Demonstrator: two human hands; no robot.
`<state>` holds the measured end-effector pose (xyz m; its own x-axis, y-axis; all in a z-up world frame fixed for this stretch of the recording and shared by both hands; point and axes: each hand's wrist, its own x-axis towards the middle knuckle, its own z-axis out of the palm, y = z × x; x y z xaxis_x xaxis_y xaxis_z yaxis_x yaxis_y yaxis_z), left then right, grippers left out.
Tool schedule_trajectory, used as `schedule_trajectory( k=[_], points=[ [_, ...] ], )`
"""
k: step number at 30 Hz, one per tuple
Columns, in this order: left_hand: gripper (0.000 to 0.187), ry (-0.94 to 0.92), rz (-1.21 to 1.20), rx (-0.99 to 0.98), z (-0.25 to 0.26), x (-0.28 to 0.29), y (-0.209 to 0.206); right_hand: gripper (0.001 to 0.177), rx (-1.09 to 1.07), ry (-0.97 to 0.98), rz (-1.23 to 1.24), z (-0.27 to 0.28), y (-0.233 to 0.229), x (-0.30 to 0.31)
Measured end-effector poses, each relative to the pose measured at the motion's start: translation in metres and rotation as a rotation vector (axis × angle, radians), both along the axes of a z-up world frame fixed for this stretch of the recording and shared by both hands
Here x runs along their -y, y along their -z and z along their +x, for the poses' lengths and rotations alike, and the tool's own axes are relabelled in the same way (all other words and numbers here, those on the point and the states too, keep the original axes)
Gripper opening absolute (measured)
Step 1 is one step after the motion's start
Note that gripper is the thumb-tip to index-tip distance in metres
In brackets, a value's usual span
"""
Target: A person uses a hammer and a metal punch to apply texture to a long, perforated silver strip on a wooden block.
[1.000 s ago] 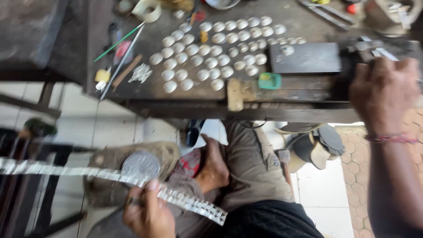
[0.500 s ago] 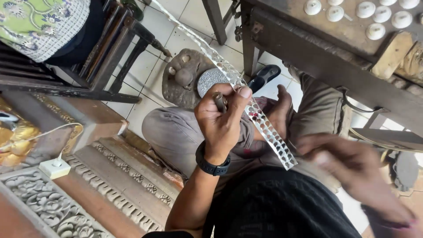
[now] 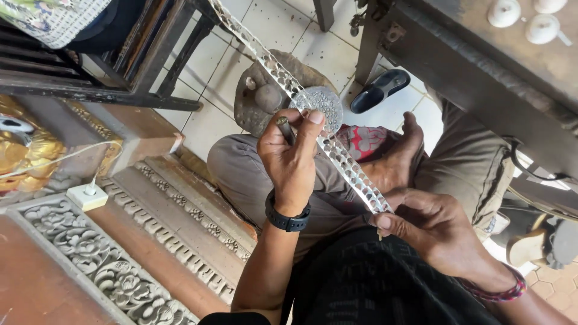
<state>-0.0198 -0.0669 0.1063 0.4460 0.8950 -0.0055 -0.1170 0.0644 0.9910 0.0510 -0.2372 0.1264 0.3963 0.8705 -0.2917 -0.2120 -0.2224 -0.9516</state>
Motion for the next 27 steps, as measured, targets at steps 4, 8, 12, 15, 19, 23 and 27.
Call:
schedule_trajectory(
  k=[4,8,12,15,19,23,27],
  points=[
    [0.014,0.002,0.067,-0.088,-0.001,-0.01,0.005,0.016,-0.056,-0.017,-0.041,0.008,0.01,-0.005],
    [0.016,-0.006,0.126,-0.12,0.001,-0.013,0.009,0.019,-0.102,0.019,-0.068,0.009,0.02,-0.009],
    [0.017,-0.022,0.147,-0.173,0.004,-0.015,0.011,0.022,-0.223,0.073,-0.071,0.011,0.027,-0.009],
    [0.015,-0.031,0.116,-0.148,0.005,-0.015,0.017,0.019,-0.228,0.053,-0.077,0.012,0.026,-0.01],
    [0.017,-0.021,0.117,-0.14,0.007,-0.014,0.017,0.02,-0.249,0.055,-0.096,0.012,0.023,-0.01],
    [0.017,-0.005,0.129,-0.132,0.008,-0.013,0.015,0.02,-0.256,0.054,-0.109,0.012,0.017,-0.009],
    [0.016,0.024,0.259,-0.19,0.007,-0.013,0.007,0.019,-0.211,0.029,-0.026,0.012,0.013,-0.007]
  ],
)
